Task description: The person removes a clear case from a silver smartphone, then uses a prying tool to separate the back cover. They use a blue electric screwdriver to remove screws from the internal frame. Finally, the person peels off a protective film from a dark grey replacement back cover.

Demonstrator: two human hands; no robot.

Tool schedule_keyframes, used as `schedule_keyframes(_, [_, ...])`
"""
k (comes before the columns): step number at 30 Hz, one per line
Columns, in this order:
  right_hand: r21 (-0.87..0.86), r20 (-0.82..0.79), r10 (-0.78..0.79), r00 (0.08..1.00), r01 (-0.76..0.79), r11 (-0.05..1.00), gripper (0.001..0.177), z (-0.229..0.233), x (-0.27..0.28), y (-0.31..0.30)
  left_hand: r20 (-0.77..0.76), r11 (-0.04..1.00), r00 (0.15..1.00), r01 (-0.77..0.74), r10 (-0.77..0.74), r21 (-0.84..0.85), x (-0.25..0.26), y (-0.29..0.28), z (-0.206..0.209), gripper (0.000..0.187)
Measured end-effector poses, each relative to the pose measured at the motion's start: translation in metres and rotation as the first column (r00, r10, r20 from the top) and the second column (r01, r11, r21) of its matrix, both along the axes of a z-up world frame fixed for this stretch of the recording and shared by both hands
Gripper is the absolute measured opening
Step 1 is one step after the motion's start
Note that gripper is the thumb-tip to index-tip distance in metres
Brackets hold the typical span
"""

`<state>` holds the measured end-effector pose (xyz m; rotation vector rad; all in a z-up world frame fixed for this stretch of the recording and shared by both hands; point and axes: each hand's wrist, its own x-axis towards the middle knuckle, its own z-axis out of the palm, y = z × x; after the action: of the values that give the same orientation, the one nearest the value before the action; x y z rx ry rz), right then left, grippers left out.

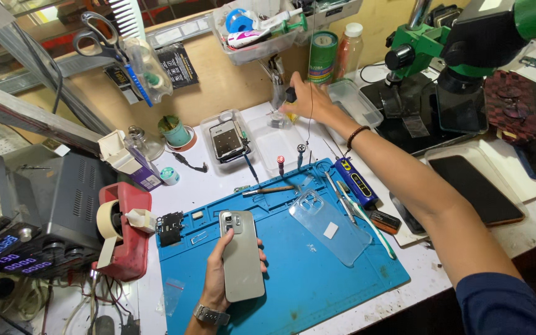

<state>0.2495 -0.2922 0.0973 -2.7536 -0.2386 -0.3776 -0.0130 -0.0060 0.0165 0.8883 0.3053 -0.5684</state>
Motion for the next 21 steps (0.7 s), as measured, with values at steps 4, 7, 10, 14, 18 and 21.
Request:
schedule_keyframes(4, [0.001, -0.057, 0.029, 0.998, -0.029, 1.0, 0.059, -0.002, 0.011, -0.005, -0.031, 1.0, 0.999, -0.014, 0.014, 0.011, 0.0, -0.001, 0.006, 0.061])
schedule_keyframes(7, [-0.195, -0.101, 0.059, 0.993, -0.078, 0.978, 0.066, 0.009, 0.019, -0.016, -0.03, 0.999, 0.999, -0.035, 0.034, -0.023, 0.002, -0.002, 0.004, 0.059])
schedule_keyframes(10, [-0.227, -0.241, 0.017, 0.97, -0.073, 0.971, 0.059, 0.018, 0.022, -0.032, -0.024, 0.999, 0.999, -0.028, 0.027, -0.044, 0.002, -0.001, 0.003, 0.059])
schedule_keyframes(14, [-0.378, -0.281, -0.035, 0.959, -0.077, 0.923, 0.068, 0.02, 0.02, -0.032, -0.045, 0.999, 0.999, -0.031, 0.03, -0.021, 0.002, -0.001, 0.006, 0.059])
schedule_keyframes(18, [-0.509, 0.273, 0.267, 0.924, -0.097, 0.855, 0.019, 0.002, 0.011, -0.02, -0.049, 0.999, 0.998, -0.03, 0.028, -0.037, 0.002, -0.001, 0.006, 0.06])
schedule_keyframes(21, [-0.491, 0.016, 0.31, 0.951, -0.262, 0.831, 0.005, -0.011, 0.015, -0.009, -0.053, 0.999, 0.998, -0.018, 0.016, -0.045, 0.004, -0.001, 0.003, 0.059])
